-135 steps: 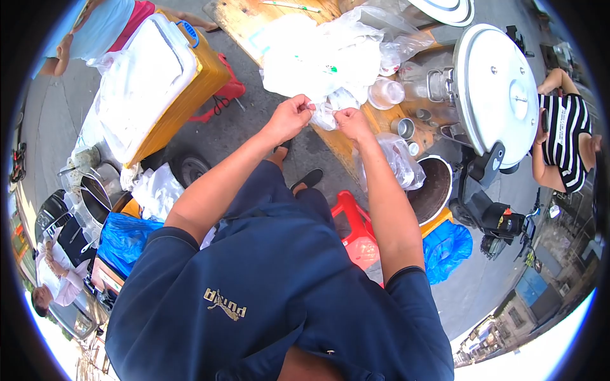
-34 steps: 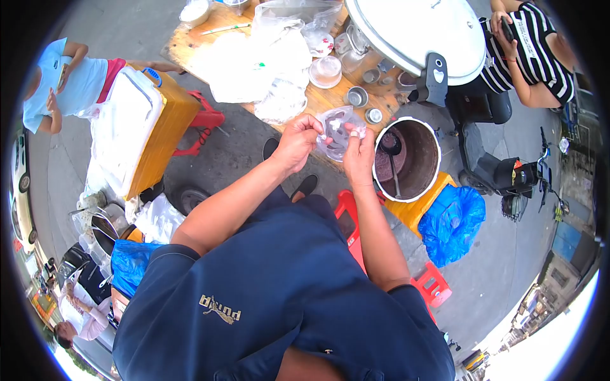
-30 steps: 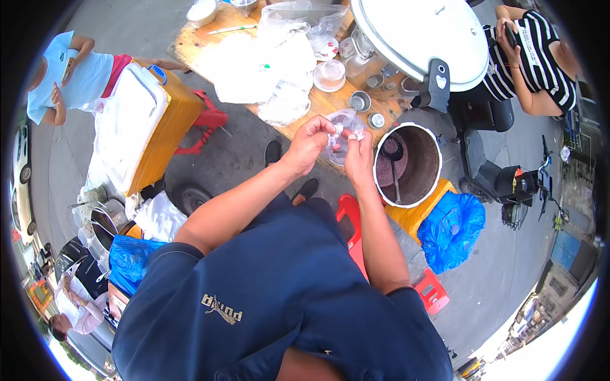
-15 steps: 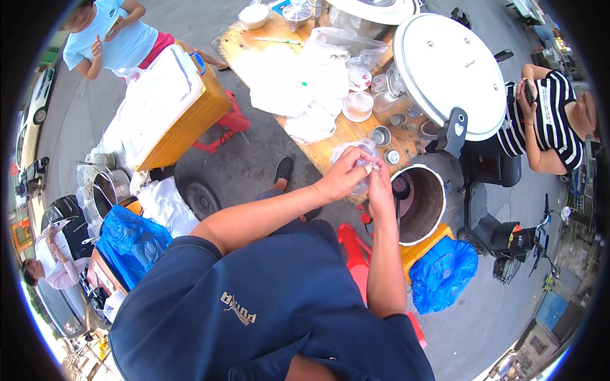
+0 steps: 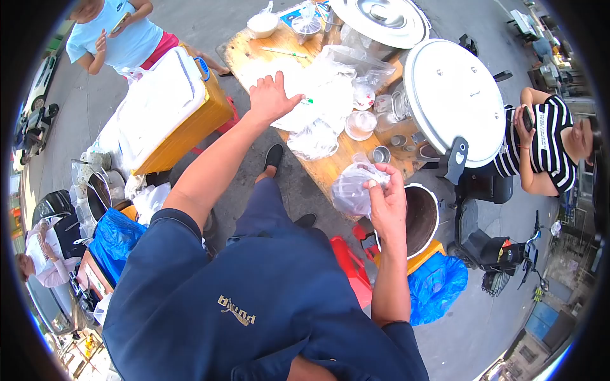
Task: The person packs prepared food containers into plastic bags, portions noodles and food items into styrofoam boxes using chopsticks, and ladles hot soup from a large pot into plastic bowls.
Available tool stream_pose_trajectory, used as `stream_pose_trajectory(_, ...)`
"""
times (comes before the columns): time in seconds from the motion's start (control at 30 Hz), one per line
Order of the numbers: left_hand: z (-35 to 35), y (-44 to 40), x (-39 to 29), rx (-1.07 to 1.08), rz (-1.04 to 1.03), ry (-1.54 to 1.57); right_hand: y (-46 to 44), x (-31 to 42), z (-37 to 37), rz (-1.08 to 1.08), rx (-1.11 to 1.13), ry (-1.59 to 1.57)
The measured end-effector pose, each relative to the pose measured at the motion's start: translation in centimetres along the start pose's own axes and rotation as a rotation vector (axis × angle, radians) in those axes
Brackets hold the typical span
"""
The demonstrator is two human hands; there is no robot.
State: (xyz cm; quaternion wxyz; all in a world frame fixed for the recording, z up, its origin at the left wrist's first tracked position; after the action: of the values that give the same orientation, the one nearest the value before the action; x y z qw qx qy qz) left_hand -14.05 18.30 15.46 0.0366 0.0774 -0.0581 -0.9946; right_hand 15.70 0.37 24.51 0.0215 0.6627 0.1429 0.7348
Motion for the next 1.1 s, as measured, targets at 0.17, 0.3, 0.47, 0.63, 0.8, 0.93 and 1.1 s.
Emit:
stream_pose_trajectory(0.17, -4.9, -4.0, 0.7, -0.086, -0.190, 0.056, -3.1, 12.4, -1.2, 0.024, 0.123, -0.040)
stream_pose_trajectory(0.3, -5.5, -5.0, 2.6, -0.076, -0.309, 0.236, -10.1, 25.5, -3.2, 0.295, 0.101, -0.027)
stream_pose_trajectory(0.47, -4.4, -3.2, 2.2, 0.128, -0.505, 0.816, -22.9, 36.8, -4.3, 0.536, 0.178, -0.015)
stream_pose_trajectory(0.63, -3.0, -3.5, 0.2, 0.429, -0.412, 0.749, -38.9, 39.0, -7.2, 0.515, 0.296, -0.032)
stream_pose_trajectory(0.8, -4.5, -5.5, -1.2, 0.396, -0.424, 0.585, -55.0, 34.0, -9.2, 0.361, 0.145, 0.007)
stream_pose_trajectory(0.93, -6.3, -6.2, -1.8, 0.445, -0.491, 0.565, -64.2, 27.4, -9.6, 0.251, -0.007, 0.064)
stream_pose_trajectory(1.1, -6.8, -5.8, -1.1, 0.365, -0.499, 0.704, -71.1, 17.6, -10.1, 0.046, -0.053, 0.000)
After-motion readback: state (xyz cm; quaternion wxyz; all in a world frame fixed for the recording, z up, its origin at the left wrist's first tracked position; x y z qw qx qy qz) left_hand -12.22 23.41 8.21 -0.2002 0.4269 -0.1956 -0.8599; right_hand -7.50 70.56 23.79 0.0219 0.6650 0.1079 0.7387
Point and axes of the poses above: each hand's wrist, its own y-axis away from the middle knuckle, its own z-axis out of the back of the hand, x = y × z, the point moved 4 cm from there along -y, towards the middle knuckle, and after that the axes turned 10 degrees about x, right-handed, at the moved point
